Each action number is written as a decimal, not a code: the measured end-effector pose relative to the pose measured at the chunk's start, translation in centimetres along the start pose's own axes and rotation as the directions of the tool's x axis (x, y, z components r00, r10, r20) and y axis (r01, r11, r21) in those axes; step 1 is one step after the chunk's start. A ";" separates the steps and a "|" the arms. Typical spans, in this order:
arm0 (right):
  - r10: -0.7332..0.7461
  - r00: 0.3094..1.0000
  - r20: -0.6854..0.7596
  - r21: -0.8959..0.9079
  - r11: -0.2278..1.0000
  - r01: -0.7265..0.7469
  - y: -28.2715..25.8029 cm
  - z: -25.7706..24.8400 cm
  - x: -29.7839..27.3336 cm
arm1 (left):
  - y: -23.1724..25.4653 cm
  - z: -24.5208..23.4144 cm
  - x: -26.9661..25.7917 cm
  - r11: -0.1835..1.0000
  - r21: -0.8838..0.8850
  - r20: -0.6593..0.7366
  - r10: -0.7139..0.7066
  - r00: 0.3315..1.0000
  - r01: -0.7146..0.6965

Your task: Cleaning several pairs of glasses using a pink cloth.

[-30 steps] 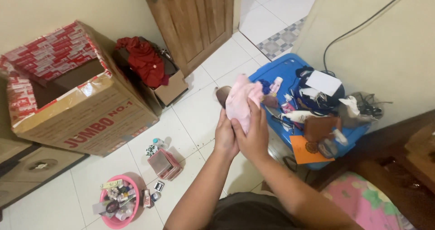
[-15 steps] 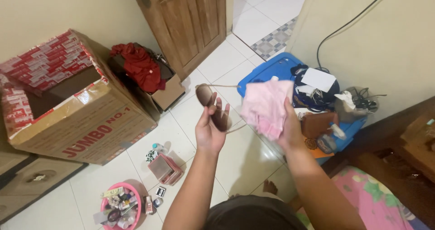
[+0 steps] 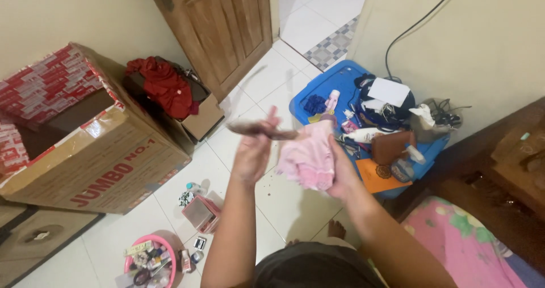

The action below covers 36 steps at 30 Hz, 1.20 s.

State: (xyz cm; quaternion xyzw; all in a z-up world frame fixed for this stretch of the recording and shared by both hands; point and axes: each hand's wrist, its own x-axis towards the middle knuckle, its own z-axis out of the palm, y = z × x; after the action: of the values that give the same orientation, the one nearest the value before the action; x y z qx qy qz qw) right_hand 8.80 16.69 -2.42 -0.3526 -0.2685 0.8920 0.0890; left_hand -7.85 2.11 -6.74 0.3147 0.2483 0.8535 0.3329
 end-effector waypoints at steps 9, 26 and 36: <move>-0.038 0.922 0.386 -0.012 0.999 0.046 -1.6 -2.2 2.8 | 3.2 4.9 0.0 0.555 0.831 0.244 -0.301 0.922 -0.039; -0.538 0.771 0.341 -0.367 0.678 0.636 -3.2 -1.6 2.7 | -2.6 5.7 -0.8 0.502 0.623 -0.460 -0.384 0.800 0.599; -0.295 0.848 0.440 -0.318 0.832 0.455 -4.9 -3.9 3.3 | -5.7 3.8 -1.2 0.747 0.497 -0.384 -0.267 0.884 0.441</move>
State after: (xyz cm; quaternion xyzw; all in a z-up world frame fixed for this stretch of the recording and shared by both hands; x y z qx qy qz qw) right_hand 8.86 23.58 -4.05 -0.1264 -0.5264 0.8296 0.1367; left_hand -2.14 5.76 -8.26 0.2183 0.5939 0.6955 0.3404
